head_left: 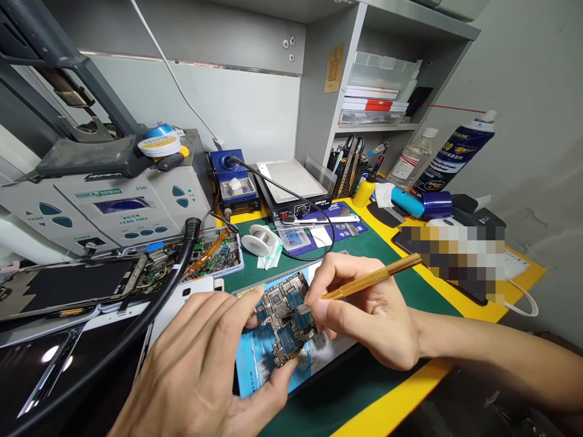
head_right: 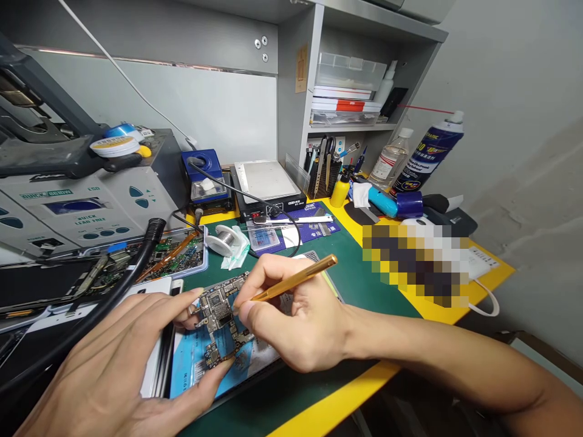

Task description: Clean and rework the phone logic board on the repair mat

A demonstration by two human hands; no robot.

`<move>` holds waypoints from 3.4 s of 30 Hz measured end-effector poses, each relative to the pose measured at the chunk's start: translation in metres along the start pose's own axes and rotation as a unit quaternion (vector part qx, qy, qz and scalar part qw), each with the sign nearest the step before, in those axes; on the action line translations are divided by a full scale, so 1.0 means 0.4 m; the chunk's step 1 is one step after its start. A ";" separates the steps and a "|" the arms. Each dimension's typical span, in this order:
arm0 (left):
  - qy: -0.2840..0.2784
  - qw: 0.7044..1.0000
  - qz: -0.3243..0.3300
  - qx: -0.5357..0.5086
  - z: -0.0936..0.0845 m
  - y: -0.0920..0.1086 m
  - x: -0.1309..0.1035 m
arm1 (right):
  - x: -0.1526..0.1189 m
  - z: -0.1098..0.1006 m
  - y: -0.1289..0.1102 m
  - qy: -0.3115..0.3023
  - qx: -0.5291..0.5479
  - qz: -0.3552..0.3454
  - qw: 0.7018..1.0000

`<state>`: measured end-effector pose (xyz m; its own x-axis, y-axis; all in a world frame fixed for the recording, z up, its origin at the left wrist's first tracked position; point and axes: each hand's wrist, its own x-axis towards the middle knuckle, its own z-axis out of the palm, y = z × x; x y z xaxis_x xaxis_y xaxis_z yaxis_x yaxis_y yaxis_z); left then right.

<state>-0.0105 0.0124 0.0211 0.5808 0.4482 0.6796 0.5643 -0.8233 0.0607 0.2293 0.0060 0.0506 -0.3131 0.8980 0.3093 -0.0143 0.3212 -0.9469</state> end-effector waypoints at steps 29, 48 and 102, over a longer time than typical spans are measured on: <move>0.032 0.992 -0.119 0.013 0.006 0.030 -0.009 | -0.015 0.017 -0.012 0.082 -0.092 -0.058 0.991; 0.051 0.985 -0.157 0.051 0.016 0.050 -0.013 | -0.018 0.017 -0.011 0.060 -0.200 -0.139 0.968; 0.114 0.991 -0.052 0.035 0.040 0.015 -0.014 | -0.015 0.015 -0.014 0.051 -0.170 -0.126 0.976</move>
<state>-0.0010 0.0106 0.0060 0.3737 0.4325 0.8205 0.6585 -0.7468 0.0937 0.2257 -0.0031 0.0536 -0.2441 0.7967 0.5528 0.2417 0.6021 -0.7610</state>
